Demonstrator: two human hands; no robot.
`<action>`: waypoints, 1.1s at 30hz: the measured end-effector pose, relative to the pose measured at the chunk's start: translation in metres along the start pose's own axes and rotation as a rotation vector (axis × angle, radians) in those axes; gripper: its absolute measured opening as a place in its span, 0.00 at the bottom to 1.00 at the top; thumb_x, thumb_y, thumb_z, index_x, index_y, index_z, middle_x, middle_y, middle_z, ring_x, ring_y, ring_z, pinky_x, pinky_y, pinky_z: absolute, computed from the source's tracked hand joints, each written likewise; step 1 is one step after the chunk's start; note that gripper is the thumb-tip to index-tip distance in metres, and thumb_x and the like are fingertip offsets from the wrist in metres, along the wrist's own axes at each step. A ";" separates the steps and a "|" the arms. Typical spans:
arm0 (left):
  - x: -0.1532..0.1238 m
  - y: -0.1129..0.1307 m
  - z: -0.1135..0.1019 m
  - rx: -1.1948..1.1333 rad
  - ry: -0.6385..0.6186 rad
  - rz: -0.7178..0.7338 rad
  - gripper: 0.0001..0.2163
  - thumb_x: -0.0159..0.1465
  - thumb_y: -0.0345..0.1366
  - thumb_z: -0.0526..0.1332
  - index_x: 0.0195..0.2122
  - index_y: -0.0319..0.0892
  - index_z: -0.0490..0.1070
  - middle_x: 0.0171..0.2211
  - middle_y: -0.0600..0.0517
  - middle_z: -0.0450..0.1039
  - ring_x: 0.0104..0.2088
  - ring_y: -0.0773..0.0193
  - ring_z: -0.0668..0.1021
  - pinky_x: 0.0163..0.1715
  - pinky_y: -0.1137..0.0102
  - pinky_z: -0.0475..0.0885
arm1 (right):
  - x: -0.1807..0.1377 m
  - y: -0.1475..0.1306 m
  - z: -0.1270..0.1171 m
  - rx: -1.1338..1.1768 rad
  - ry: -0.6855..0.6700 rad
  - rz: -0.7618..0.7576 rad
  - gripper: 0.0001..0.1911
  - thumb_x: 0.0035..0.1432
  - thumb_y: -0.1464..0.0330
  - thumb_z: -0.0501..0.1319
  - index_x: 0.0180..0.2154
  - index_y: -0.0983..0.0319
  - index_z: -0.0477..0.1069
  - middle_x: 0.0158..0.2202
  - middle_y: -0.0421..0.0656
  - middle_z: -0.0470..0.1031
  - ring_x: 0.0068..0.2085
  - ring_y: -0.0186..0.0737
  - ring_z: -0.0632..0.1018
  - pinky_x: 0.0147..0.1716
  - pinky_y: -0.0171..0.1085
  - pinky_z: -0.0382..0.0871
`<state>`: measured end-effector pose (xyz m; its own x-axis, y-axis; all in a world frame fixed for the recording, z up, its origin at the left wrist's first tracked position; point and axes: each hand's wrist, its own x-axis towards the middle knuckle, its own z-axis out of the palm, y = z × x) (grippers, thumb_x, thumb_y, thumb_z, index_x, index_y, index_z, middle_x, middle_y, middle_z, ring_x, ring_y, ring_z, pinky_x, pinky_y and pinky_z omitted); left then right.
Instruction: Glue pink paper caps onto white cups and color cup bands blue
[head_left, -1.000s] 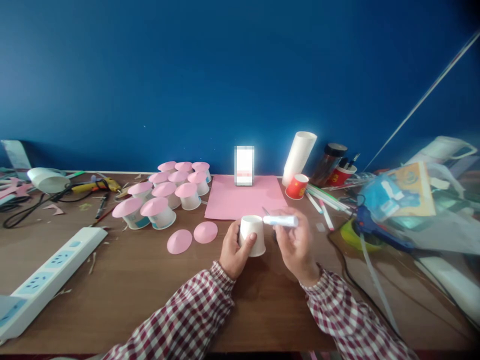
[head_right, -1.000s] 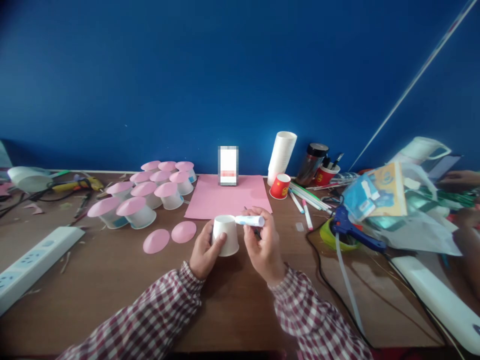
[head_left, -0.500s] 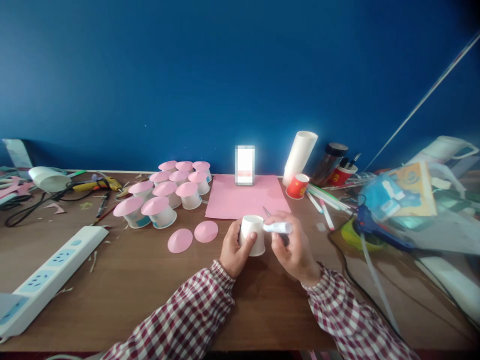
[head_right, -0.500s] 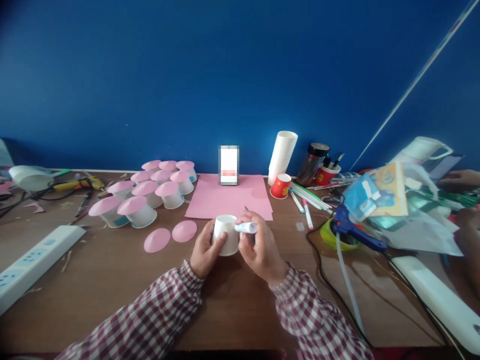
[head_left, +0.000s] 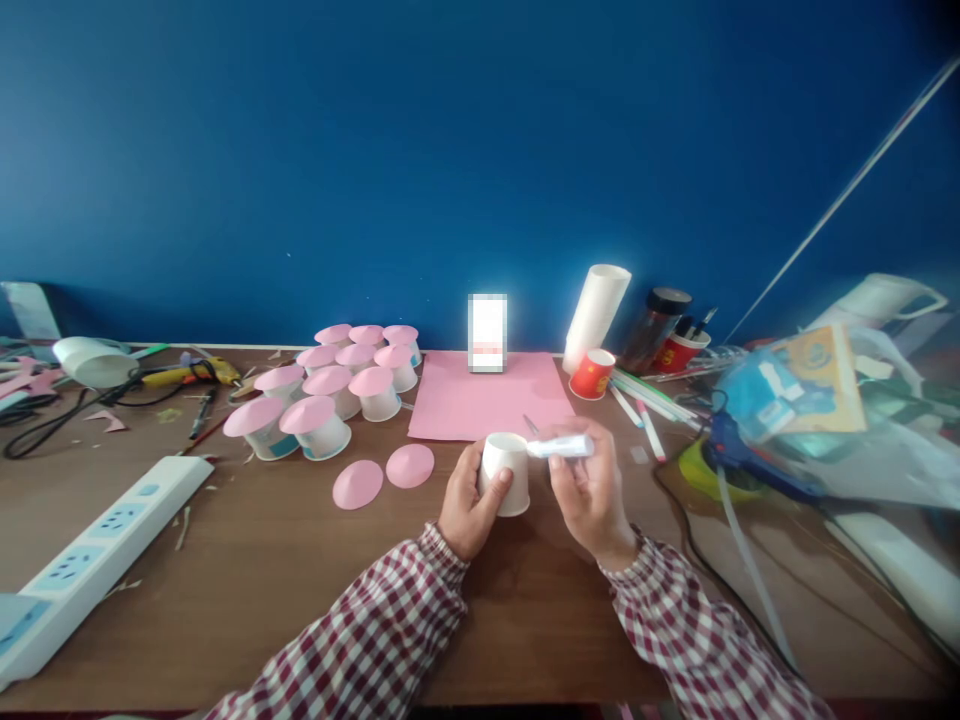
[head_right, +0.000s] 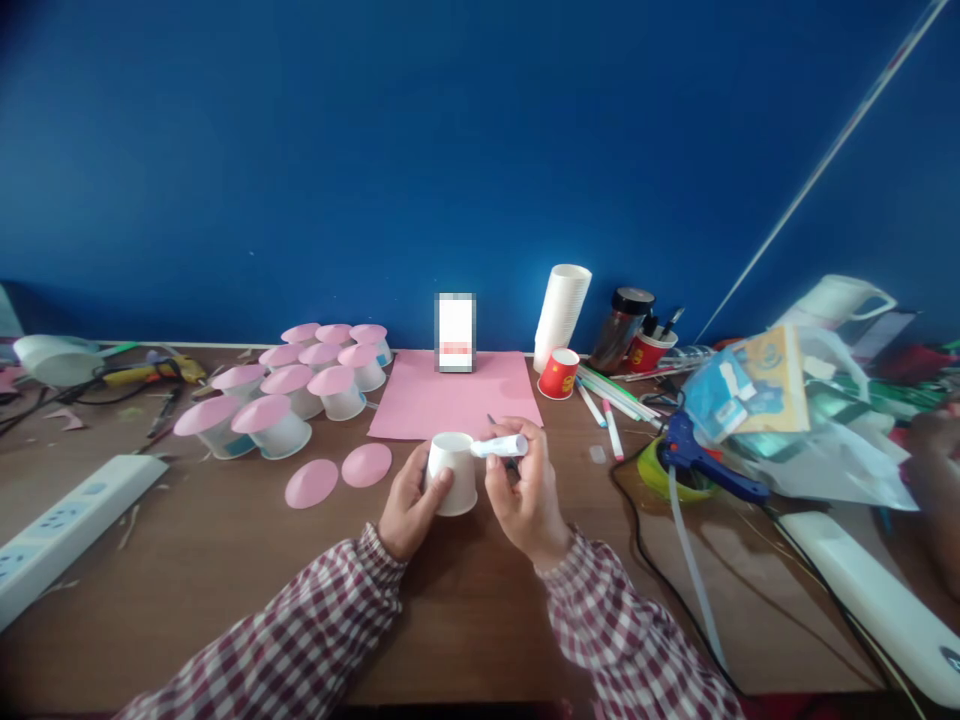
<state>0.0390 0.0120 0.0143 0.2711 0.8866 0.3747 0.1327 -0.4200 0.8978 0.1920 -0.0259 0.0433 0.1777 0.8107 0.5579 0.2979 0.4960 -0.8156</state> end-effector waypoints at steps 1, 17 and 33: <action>0.000 0.000 0.000 0.001 -0.002 -0.001 0.17 0.61 0.39 0.56 0.51 0.40 0.63 0.46 0.46 0.68 0.47 0.59 0.71 0.49 0.64 0.64 | 0.000 0.000 -0.001 -0.012 -0.006 -0.002 0.18 0.59 0.70 0.54 0.50 0.59 0.54 0.44 0.48 0.67 0.47 0.43 0.72 0.46 0.46 0.69; 0.000 -0.007 0.000 -0.033 0.100 -0.073 0.22 0.55 0.40 0.62 0.50 0.39 0.63 0.46 0.44 0.69 0.45 0.58 0.72 0.47 0.62 0.67 | 0.027 0.027 -0.049 -0.580 0.111 0.081 0.12 0.54 0.62 0.58 0.39 0.62 0.65 0.32 0.43 0.72 0.30 0.38 0.73 0.32 0.38 0.68; -0.012 -0.005 -0.004 0.081 0.022 -0.014 0.21 0.54 0.40 0.63 0.49 0.41 0.63 0.45 0.45 0.68 0.45 0.59 0.73 0.46 0.61 0.69 | 0.033 0.072 -0.083 -0.719 0.190 0.334 0.14 0.51 0.62 0.57 0.36 0.64 0.67 0.37 0.50 0.74 0.37 0.44 0.74 0.37 0.41 0.65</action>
<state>0.0311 0.0038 0.0060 0.2474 0.8962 0.3683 0.2129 -0.4211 0.8817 0.2977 0.0110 0.0156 0.5005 0.7817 0.3721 0.7189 -0.1358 -0.6818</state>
